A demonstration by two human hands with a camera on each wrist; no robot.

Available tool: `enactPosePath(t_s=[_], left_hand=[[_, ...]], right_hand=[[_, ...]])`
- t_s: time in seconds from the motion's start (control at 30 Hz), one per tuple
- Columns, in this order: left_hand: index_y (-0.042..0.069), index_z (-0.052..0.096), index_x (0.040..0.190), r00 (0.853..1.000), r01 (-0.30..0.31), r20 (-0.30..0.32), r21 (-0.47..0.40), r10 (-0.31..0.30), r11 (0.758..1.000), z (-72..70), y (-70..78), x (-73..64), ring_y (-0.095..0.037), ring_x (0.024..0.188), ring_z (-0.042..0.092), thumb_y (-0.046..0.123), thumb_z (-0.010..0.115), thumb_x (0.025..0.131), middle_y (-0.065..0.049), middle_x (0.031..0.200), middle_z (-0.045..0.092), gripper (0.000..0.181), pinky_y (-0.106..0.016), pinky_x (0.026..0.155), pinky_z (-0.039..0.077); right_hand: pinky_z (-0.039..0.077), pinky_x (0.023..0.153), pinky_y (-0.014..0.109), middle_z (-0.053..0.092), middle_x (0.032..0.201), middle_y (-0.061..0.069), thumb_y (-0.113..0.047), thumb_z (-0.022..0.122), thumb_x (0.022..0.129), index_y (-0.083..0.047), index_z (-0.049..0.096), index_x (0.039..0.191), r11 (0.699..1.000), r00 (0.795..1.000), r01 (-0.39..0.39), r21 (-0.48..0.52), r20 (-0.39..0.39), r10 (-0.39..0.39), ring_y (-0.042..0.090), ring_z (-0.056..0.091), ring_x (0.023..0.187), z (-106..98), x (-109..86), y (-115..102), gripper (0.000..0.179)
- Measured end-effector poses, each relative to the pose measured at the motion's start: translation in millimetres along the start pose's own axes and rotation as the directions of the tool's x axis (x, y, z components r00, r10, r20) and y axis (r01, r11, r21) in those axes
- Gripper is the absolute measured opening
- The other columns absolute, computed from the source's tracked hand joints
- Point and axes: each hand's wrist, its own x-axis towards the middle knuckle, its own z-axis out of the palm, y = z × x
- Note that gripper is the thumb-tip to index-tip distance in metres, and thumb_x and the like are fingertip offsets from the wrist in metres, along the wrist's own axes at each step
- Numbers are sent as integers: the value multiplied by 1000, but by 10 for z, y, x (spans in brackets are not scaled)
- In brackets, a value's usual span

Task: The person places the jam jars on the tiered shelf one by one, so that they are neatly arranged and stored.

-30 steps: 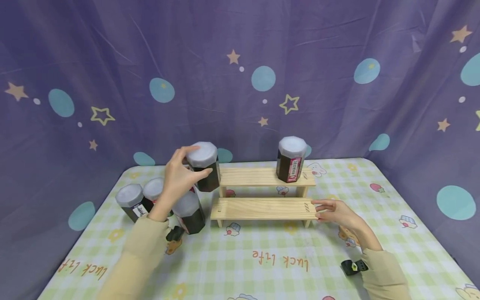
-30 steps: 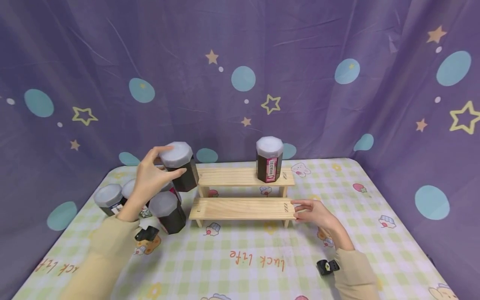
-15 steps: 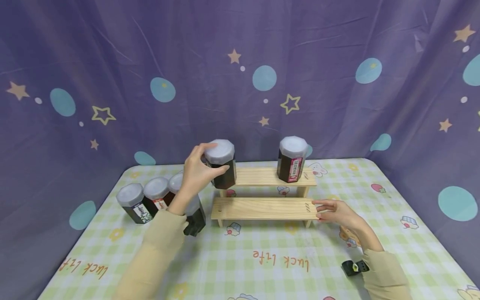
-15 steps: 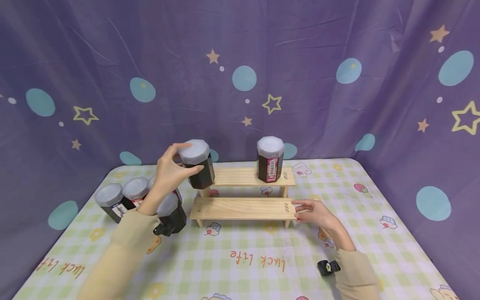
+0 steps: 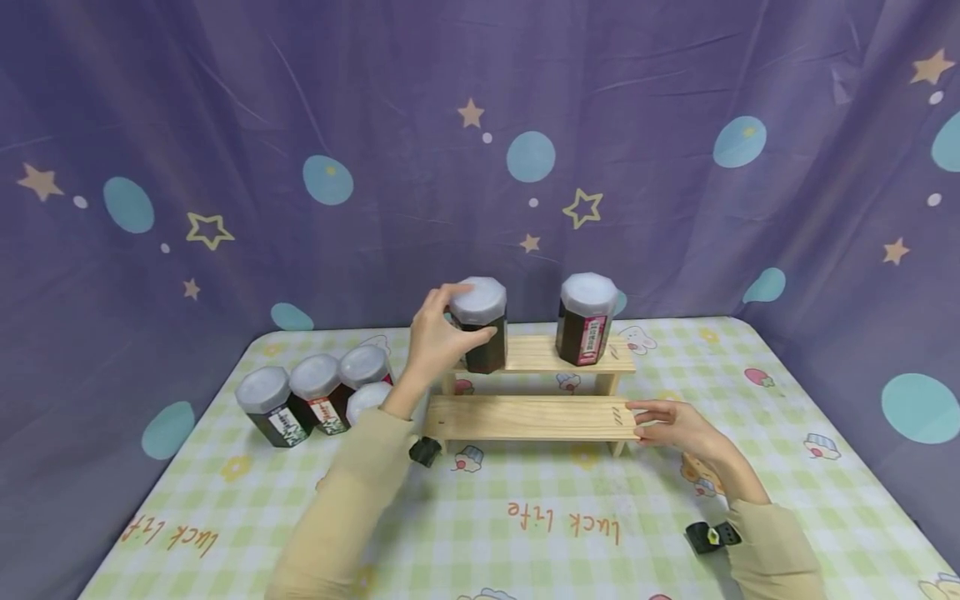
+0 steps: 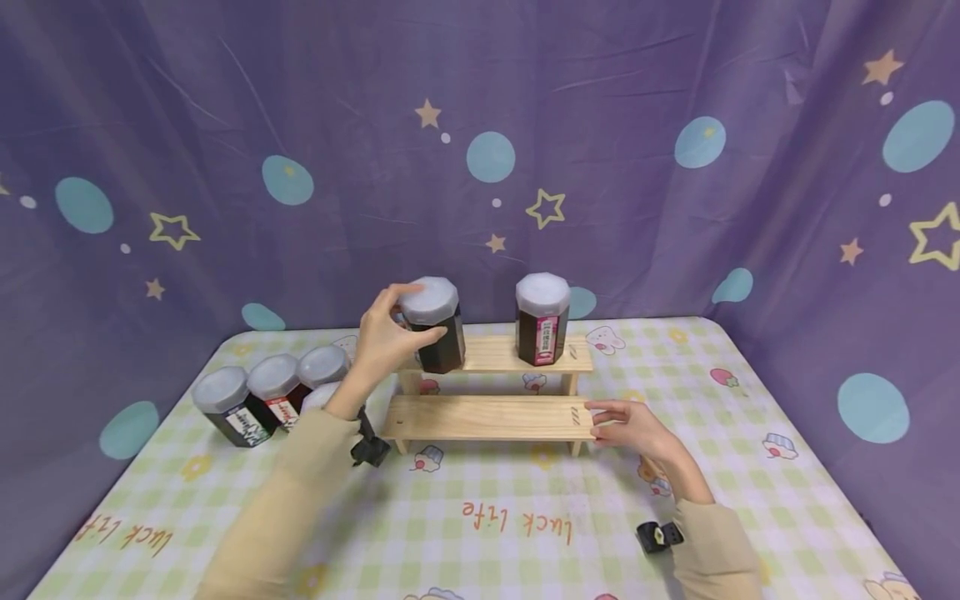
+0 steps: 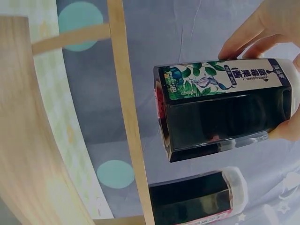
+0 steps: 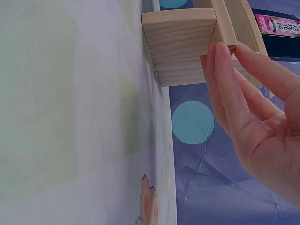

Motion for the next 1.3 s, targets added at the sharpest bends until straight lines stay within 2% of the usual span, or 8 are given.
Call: enactPosePath(t_s=[0.27,0.47,0.63,0.87,1.3], left_hand=[[11,54,113,999,29,39,-12,-29,1000,186,42,62,-25,88,51,23,79,64,-13,103,51,56,-37,71,47],[13,55,113,998,46,41,9,-47,999,292,75,84,-26,91,53,25,79,63,-12,103,51,57,-37,74,47],[12,55,113,999,33,40,29,-35,999,366,81,93,-26,90,53,26,79,62,-12,103,52,58,-37,74,47],[13,56,112,999,15,31,55,-17,998,439,76,103,-26,91,53,27,80,61,-12,104,52,58,-37,74,47],[14,56,112,998,39,48,71,-42,997,495,104,140,-25,91,53,29,79,62,-11,104,53,58,-37,74,46]], right_hand=[[48,79,39,46,114,32,-9,59,84,14,34,128,1000,1000,-3,6,-9,3,16,60,88,0,3,4,56],[48,79,39,47,113,31,-9,60,84,14,34,128,1000,1000,-2,3,-11,2,15,60,88,4,12,13,56],[48,79,39,48,112,30,-9,60,84,15,34,128,1000,1000,-1,0,-8,1,14,60,87,-2,18,26,56],[48,79,38,47,113,30,-9,60,83,15,34,128,1000,1000,0,1,-7,0,14,60,87,-4,17,28,57],[49,78,38,49,112,31,-8,59,84,16,33,127,1000,1000,7,-5,-1,-7,14,60,87,3,15,16,56]])
